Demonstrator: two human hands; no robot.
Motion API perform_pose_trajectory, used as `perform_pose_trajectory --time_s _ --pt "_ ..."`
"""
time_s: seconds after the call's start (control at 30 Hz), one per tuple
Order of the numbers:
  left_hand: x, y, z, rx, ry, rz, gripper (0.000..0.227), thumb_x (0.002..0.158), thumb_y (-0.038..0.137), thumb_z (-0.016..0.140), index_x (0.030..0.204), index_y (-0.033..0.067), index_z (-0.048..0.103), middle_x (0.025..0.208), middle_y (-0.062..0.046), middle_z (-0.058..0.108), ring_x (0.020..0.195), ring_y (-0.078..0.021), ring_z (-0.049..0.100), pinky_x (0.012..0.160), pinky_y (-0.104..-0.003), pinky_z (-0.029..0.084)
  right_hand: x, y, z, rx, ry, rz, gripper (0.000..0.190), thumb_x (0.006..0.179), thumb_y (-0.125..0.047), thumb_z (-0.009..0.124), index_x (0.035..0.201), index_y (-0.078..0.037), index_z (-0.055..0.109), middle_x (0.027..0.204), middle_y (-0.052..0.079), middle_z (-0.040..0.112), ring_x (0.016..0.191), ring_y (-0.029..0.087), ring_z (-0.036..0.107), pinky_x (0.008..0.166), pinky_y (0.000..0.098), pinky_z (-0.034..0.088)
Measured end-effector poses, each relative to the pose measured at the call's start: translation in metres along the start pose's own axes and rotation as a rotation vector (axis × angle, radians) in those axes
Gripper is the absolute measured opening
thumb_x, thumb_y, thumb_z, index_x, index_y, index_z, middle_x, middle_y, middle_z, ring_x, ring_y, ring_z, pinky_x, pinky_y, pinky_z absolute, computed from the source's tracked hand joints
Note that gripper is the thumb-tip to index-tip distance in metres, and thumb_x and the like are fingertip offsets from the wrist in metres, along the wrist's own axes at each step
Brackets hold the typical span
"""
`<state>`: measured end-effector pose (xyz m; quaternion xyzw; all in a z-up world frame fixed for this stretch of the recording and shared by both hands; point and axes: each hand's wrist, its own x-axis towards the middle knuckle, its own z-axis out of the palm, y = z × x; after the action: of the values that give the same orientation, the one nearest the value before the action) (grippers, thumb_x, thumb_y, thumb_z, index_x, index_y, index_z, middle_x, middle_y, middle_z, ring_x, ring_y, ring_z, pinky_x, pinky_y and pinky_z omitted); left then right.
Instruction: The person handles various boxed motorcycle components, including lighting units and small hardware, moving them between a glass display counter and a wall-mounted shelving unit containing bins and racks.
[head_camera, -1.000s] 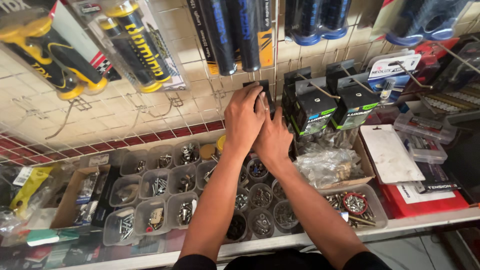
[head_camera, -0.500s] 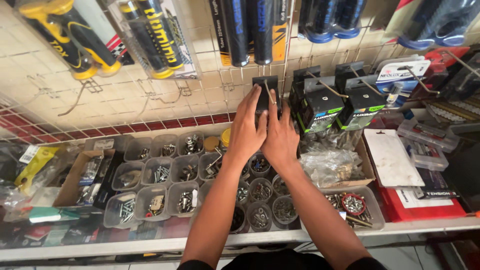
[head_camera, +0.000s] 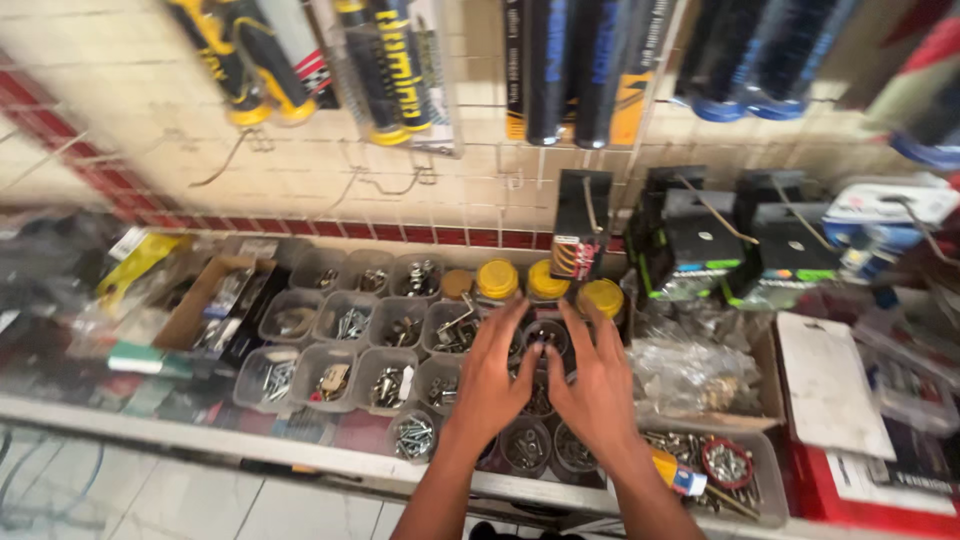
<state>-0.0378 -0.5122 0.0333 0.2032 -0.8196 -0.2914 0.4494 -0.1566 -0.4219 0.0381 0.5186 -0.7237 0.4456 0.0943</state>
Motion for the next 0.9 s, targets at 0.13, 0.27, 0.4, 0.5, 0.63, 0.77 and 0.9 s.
perform_pose_trajectory --time_s 0.13,0.27,0.4,0.5,0.63,0.77,0.9 --pt "-0.028 0.003 -0.008 0.122 -0.025 -0.052 0.052 0.09 0.008 0.071 0.139 0.0023 0.056 0.144 -0.02 0.058 0.134 -0.0406 0.054 0.112 -0.046 0.044 -0.018 0.004 0.001 0.078 -0.058 -0.017 0.048 0.083 -0.012 0.073 0.131 -0.004 0.064 0.137 0.02 0.06 0.123 0.044 0.058 0.103 0.05 0.047" --pt "-0.048 0.011 -0.013 0.202 -0.013 -0.096 0.047 0.089 0.009 0.073 0.134 0.0023 0.06 0.142 -0.019 0.059 0.134 -0.0398 0.054 0.112 -0.047 0.044 -0.035 0.003 0.003 0.135 -0.137 -0.031 0.045 0.083 -0.013 0.074 0.127 -0.007 0.068 0.135 0.017 0.063 0.123 0.041 0.06 0.107 0.0491 0.045" --pt "-0.077 0.016 -0.016 0.263 0.07 -0.095 0.047 0.088 0.008 0.073 0.133 0.0014 0.061 0.142 -0.019 0.059 0.135 -0.0399 0.055 0.113 -0.047 0.044 -0.053 0.005 0.009 0.266 -0.213 -0.043 0.044 0.083 -0.013 0.074 0.126 -0.009 0.068 0.134 0.015 0.064 0.123 0.037 0.062 0.104 0.0437 0.049" --pt "-0.098 0.022 -0.022 0.294 0.105 -0.169 0.048 0.087 0.009 0.073 0.133 0.002 0.061 0.141 -0.019 0.06 0.133 -0.0391 0.056 0.111 -0.046 0.046 -0.061 0.001 0.017 0.31 -0.235 -0.146 0.045 0.083 -0.012 0.075 0.127 -0.008 0.067 0.134 0.014 0.065 0.124 0.036 0.062 0.11 0.0459 0.045" --pt "-0.12 0.031 -0.032 0.339 0.175 -0.225 0.05 0.088 0.009 0.074 0.135 0.0013 0.06 0.143 -0.019 0.059 0.134 -0.0391 0.055 0.111 -0.046 0.045 -0.069 -0.006 0.022 0.363 -0.306 -0.186 0.046 0.081 -0.012 0.075 0.126 -0.008 0.068 0.133 0.015 0.065 0.124 0.035 0.063 0.105 0.0437 0.048" --pt "-0.149 0.041 -0.04 0.389 0.223 -0.283 0.049 0.09 0.01 0.074 0.136 0.0015 0.059 0.144 -0.02 0.058 0.135 -0.0392 0.054 0.112 -0.046 0.044 -0.081 -0.016 0.024 0.401 -0.359 -0.277 0.046 0.081 -0.012 0.076 0.127 -0.007 0.068 0.131 0.015 0.067 0.123 0.034 0.064 0.108 0.046 0.046" --pt "-0.177 0.063 -0.052 0.449 0.284 -0.346 0.051 0.088 0.009 0.073 0.136 0.001 0.058 0.142 -0.02 0.058 0.134 -0.0396 0.054 0.111 -0.046 0.044 -0.092 -0.038 0.018 0.463 -0.497 -0.235 0.045 0.082 -0.012 0.076 0.126 -0.007 0.068 0.132 0.015 0.066 0.123 0.034 0.064 0.1 0.0415 0.051"
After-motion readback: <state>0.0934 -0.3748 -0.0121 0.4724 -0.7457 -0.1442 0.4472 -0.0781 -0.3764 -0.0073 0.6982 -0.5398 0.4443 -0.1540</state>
